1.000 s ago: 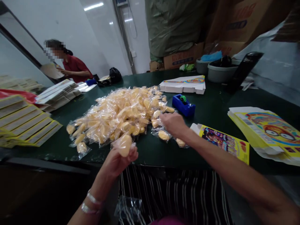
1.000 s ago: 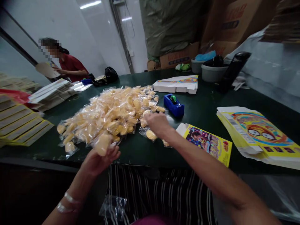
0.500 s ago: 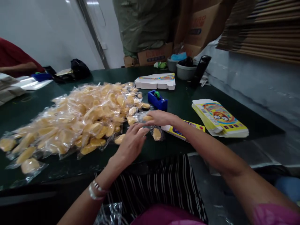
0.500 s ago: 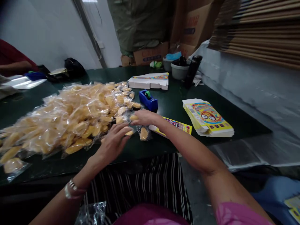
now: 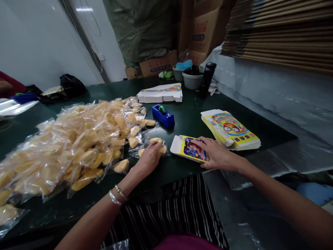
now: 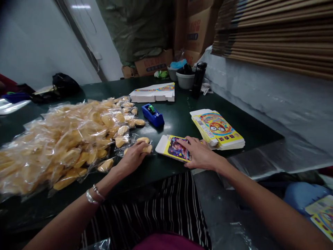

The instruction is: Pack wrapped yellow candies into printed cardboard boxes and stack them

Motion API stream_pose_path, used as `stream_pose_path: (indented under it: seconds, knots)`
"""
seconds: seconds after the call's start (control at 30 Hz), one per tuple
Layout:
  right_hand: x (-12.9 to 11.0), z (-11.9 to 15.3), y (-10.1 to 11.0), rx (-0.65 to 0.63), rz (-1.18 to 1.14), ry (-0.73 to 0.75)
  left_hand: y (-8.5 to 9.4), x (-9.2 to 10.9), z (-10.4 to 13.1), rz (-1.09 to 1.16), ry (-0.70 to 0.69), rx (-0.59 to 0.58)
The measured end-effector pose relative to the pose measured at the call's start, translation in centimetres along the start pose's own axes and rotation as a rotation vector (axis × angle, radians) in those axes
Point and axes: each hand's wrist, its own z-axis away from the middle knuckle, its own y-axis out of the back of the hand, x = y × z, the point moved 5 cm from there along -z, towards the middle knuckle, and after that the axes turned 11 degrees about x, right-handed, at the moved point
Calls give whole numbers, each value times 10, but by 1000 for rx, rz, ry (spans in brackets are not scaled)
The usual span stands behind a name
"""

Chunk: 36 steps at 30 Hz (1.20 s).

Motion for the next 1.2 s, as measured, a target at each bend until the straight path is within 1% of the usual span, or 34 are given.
stream_pose_path:
  seconds: [0.1,0.17,0.23,0.3,0.37,0.47,0.53,0.57,0.6,0.63,0.67,0.7,0.73,0.77,0.8,0.83,0.9,0.93,1.0,1.13,1.2]
  knots:
    - [0,4,5,25,-60,92,11,3,-2,-1,56,107]
    - [1,6,6,45,-73,134,12,12,-7,8,46,106]
    - [0,7,6,72,-86,175,4,23,-14,25,2,28]
    - [-1,9,4,101,-100,199,-8,32,-21,41,-35,-67]
    - [-1,10,2,126,-105,216,-21,39,-26,65,-52,-132]
    - [2,11,-1,158,-101,236,-34,51,-25,132,-67,-216]
    - [4,11,-1,174,-107,235,-35,55,-20,245,-60,-270]
    - [5,11,-2,179,-112,233,-30,53,-18,334,-31,-266]
    - [6,11,-2,179,-118,236,-23,48,-19,418,13,-225]
    - [6,11,-2,177,-122,244,-14,39,-21,463,71,-149]
    - [7,11,-2,176,-125,253,-4,28,-25,442,130,-61]
    - [7,11,-2,176,-125,263,5,15,-29,361,179,18]
    - [7,11,-2,178,-123,270,12,4,-33,239,208,67]
    - [8,11,-2,181,-121,275,15,-5,-37,124,223,76]
    - [8,11,-2,186,-119,276,16,-12,-41,45,229,56]
    - [8,10,-2,190,-118,276,15,-16,-44,9,233,29]
    - [8,10,-1,189,-121,277,11,-17,-48,15,244,4]
    - [8,10,-1,187,-123,278,9,-14,-48,25,248,1]
    - [7,10,-1,179,-130,277,3,-2,-45,66,244,-24]
    - [7,10,0,185,-144,251,-17,29,-41,212,209,-160]
    - [7,11,0,193,-144,245,-28,38,-42,303,223,-216]
